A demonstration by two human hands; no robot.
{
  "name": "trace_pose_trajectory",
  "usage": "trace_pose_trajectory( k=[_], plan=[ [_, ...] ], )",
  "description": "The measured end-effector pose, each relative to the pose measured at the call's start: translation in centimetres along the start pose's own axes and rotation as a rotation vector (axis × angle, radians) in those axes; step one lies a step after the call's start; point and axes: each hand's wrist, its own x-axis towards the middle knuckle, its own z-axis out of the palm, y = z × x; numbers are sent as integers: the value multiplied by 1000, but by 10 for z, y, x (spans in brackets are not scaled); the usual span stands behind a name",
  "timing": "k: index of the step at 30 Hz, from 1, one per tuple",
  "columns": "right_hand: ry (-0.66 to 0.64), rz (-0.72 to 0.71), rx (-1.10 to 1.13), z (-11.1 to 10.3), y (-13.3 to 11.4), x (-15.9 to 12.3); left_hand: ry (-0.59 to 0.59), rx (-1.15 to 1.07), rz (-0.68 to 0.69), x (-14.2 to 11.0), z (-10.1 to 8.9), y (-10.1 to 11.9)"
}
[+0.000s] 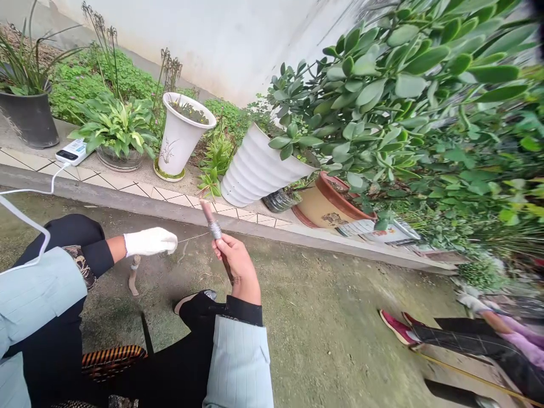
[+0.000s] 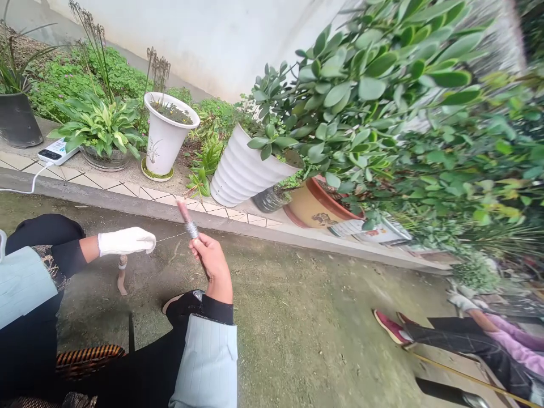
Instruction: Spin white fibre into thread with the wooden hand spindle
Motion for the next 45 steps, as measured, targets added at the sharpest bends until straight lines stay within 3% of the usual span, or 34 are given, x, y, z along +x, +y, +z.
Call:
trace_pose_trajectory(
  k=[2,5,8,11,15,19,21,24,26,28,31,34,37,39,42,45],
  plan=[
    [163,53,-39,-5,7,6,-101,1,13,-3,2,11],
    [179,177,-407,7,19,15,-200,-2,69,-5,7,21],
    [50,260,-886,26,24,18,-202,55,127,-5,10,21],
    [-208,347,-1132,40,25,17,-119,195,116,-4,6,14],
    [-499,319,-1080,46,22,12,-3,349,59,-3,-7,7],
    [-783,204,-640,39,7,0,109,341,1,-2,-15,-2],
    [-692,119,-367,30,-3,-6,136,237,-23,-1,-13,-6],
    [-242,-27,-47,14,-8,-10,122,142,-48,0,-4,-5],
    [25,-65,46,5,-3,-6,50,170,-14,-2,3,0],
    [175,-12,-22,0,7,1,-59,189,53,-4,10,7],
    [199,149,-396,5,21,12,-168,155,148,-8,16,15],
    [20,265,-834,19,28,17,-165,188,199,-10,16,17],
    [-330,395,-1016,35,30,18,-81,334,144,-10,10,15],
    [-517,423,-1013,43,32,17,-19,440,99,-10,4,11],
    [-679,359,-939,52,35,17,67,562,40,-9,-6,4],
    [-863,303,-686,52,30,13,135,592,-37,-8,-12,-3]
  ],
)
